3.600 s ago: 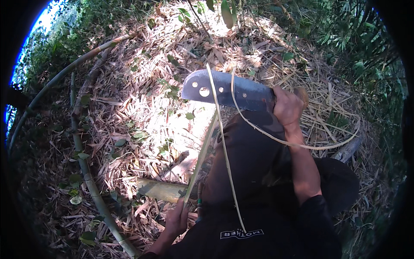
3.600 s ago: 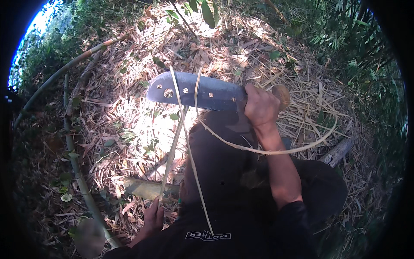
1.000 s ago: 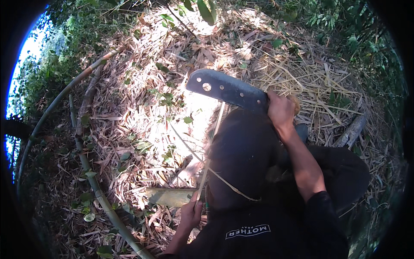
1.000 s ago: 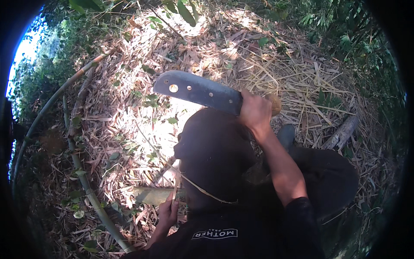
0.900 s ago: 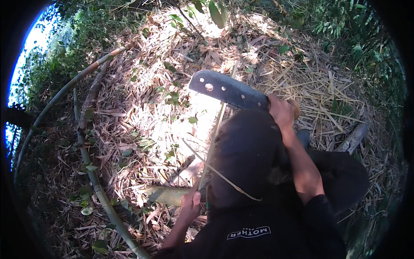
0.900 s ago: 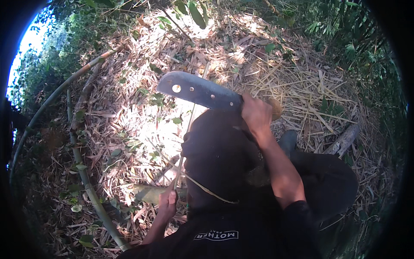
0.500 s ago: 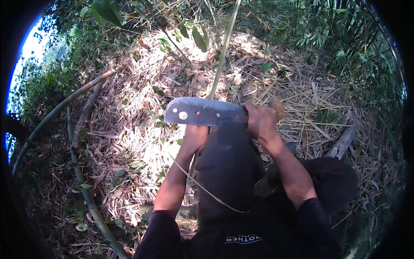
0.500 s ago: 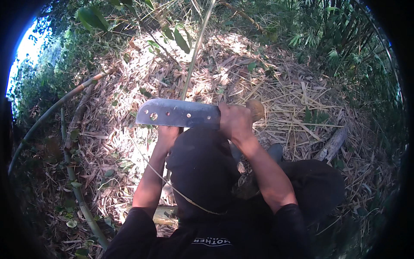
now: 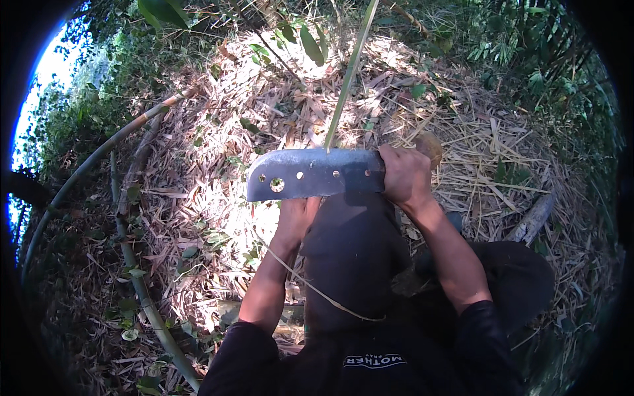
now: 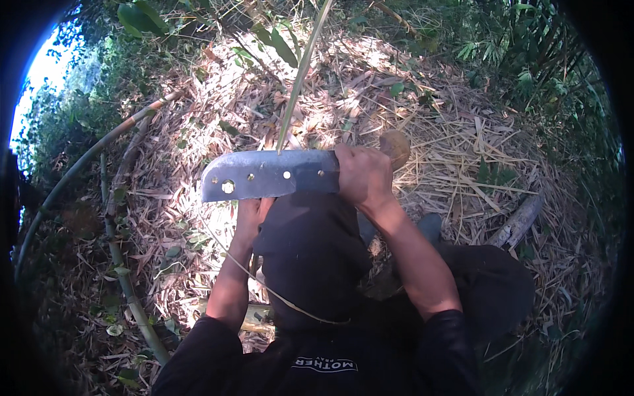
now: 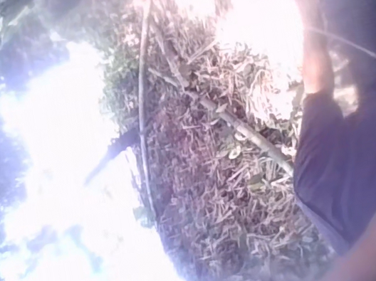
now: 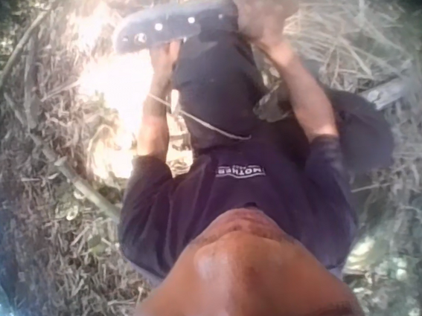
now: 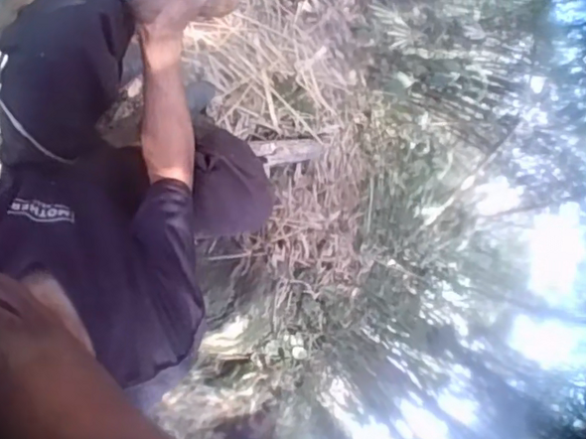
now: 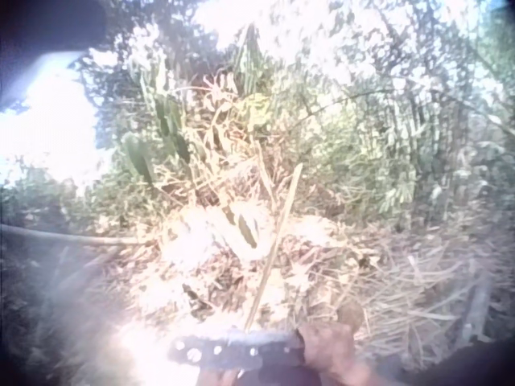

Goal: The person sits on the ground in a bamboo forest and uses a machete to shave the outer green layer off a bamboo stalk. They hold the stalk with one hand and use the machete to peel away the outer skin, revealing the lighter inner wood.

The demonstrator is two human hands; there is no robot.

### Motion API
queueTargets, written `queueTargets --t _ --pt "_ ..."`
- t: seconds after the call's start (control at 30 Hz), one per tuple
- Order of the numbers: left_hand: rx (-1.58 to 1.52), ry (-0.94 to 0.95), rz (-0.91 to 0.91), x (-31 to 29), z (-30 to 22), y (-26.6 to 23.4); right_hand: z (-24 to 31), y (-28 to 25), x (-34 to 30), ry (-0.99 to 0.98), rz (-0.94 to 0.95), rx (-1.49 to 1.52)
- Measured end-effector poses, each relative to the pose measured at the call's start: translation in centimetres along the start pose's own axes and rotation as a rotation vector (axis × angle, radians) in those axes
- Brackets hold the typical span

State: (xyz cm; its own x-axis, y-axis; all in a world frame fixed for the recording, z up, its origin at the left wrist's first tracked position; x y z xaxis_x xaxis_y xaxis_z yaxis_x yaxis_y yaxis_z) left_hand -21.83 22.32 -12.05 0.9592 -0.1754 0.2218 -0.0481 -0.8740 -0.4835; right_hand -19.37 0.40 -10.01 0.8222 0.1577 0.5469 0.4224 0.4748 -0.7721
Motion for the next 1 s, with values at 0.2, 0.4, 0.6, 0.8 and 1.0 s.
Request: queueTargets --t 0.2,0.4,0.6,0.8,1.0 --pt "-0.008 -0.068 -0.005 -0.8 -2.2 -0.5 0.3 -0.1 0.3 -0.025 -0.077 -0.009" --pt "-0.021 -0.132 0.066 -6.8 -2.3 -0.9 -0.9 -0.2 -0.7 0.100 -0.054 0.012" --pt "0.003 -0.419 0.130 -10.2 -2.9 -2.0 -0.4 0.4 0.1 0.035 0.016 0.039" --pt "-0.085 -0.309 0.044 -10.8 -4.2 -2.4 0.2 0.6 0.6 -0.015 -0.053 0.015" --pt "-0.011 -0.424 0.058 -11.7 -3.7 -2.6 0.2 0.6 0.7 -0.059 -0.046 0.041"
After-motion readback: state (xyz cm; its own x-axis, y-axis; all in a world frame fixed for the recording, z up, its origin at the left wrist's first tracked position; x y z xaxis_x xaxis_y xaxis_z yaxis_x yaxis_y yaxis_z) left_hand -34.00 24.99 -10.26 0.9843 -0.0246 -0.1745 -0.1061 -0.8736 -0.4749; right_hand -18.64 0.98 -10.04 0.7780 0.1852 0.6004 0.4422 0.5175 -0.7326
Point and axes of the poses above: each hand's wrist, its own x-axis towards the middle knuckle, its own y-axis out of the palm, z = x × y, the point moved 7 cm from there along x, towards the middle knuckle, and after that the axes turned 6 degrees about -x, right-handed, at the moved point
